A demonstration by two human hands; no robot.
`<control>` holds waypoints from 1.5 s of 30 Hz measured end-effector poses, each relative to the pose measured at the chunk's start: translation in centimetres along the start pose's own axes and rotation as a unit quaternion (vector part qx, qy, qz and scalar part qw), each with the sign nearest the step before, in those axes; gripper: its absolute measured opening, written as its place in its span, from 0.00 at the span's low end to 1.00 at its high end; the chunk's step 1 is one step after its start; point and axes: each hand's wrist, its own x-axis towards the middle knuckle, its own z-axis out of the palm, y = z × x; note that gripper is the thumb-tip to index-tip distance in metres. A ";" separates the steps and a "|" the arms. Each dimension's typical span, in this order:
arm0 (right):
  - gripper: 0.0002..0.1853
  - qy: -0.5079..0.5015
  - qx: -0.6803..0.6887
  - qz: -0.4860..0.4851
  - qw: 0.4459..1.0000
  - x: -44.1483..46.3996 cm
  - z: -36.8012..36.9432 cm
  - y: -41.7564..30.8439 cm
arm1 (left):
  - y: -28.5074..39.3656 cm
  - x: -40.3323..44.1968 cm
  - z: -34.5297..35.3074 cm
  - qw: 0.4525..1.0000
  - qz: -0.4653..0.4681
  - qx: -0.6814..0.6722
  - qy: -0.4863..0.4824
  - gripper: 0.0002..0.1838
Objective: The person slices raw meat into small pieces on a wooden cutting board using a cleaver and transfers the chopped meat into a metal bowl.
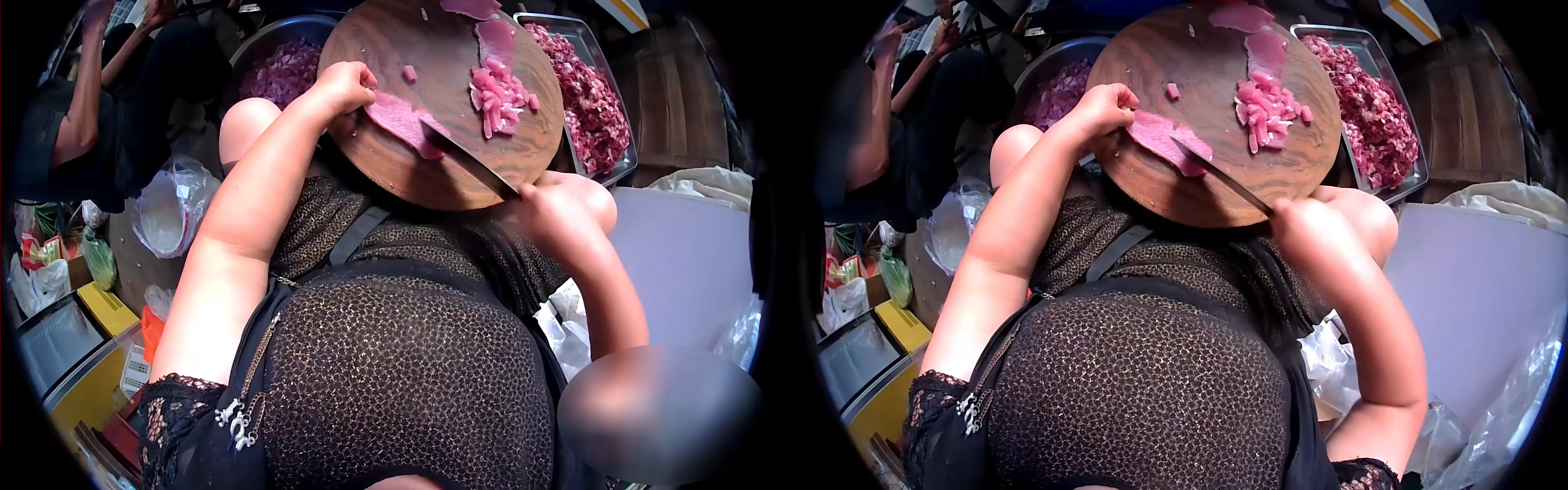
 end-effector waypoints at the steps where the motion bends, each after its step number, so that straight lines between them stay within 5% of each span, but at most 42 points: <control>1: 0.14 0.003 0.004 0.002 1.000 -1.3 -0.1 0.6 | 0.1 -0.2 0.1 1.000 0.003 -0.001 0.013 0.12; 3: 0.12 -0.081 0.063 0.033 0.994 -3.4 -1.0 1.5 | 0.9 -0.7 0.4 0.999 -0.005 0.038 0.000 0.11; 6: 0.07 -0.066 0.131 0.084 0.986 -4.2 -2.1 2.0 | 2.3 -2.1 0.8 0.993 0.022 0.117 -0.002 0.09; 10: 0.16 0.127 0.212 0.037 0.968 1.9 0.8 1.0 | 3.4 -5.6 2.7 0.995 0.074 -0.029 -0.059 0.06; 11: 0.18 0.043 0.248 0.103 0.962 3.9 -0.2 0.0 | 5.2 -7.3 2.3 0.995 0.046 -0.060 -0.060 0.06; 14: 0.16 -0.017 0.356 0.067 0.932 9.8 1.3 -0.4 | 4.4 -8.7 1.1 0.986 0.068 -0.137 -0.072 0.08; 16: 0.14 -0.075 0.442 0.140 0.883 12.4 3.1 -0.1 | 6.6 -10.4 -0.4 0.964 0.033 -0.248 -0.096 0.10; 19: 0.13 -0.014 0.513 0.163 0.843 11.6 4.4 1.6 | 7.8 -10.8 -1.2 0.951 0.026 -0.293 -0.099 0.10; 22: 0.12 0.053 0.456 0.201 0.865 8.8 4.6 3.9 | 10.0 -10.0 -0.7 0.940 0.077 -0.321 -0.083 0.10; 28: 0.12 0.058 0.466 0.242 0.849 5.5 5.7 5.5 | 11.5 -7.8 1.0 0.887 0.074 -0.455 -0.009 0.10; 31: 0.12 0.062 0.461 0.251 0.849 5.4 5.7 5.3 | 6.2 -7.2 4.5 0.918 0.017 -0.396 -0.037 0.09; 34: 0.12 0.066 0.439 0.243 0.863 4.8 6.2 4.9 | 3.9 -8.9 5.3 0.990 -0.083 -0.051 -0.101 0.11; 35: 0.13 0.073 0.419 0.233 0.874 4.5 6.2 4.7 | 3.7 -9.2 5.0 0.990 -0.084 -0.053 -0.101 0.11; 37: 0.14 0.115 0.372 0.213 0.896 3.0 6.1 3.3 | 4.7 -10.4 4.0 0.945 0.108 0.309 -0.007 0.14; 38: 0.14 0.142 0.336 0.188 0.912 2.4 5.9 2.6 | 5.4 -10.7 4.0 0.943 0.112 0.311 0.033 0.13; 42: 0.13 0.247 0.164 0.093 0.951 1.8 6.4 -0.2 | 4.7 -5.1 6.8 0.834 0.490 0.206 0.146 0.10; 45: 0.11 0.242 0.044 0.059 0.967 2.2 6.7 -0.9 | 4.7 -3.0 9.8 0.834 0.475 0.235 0.153 0.15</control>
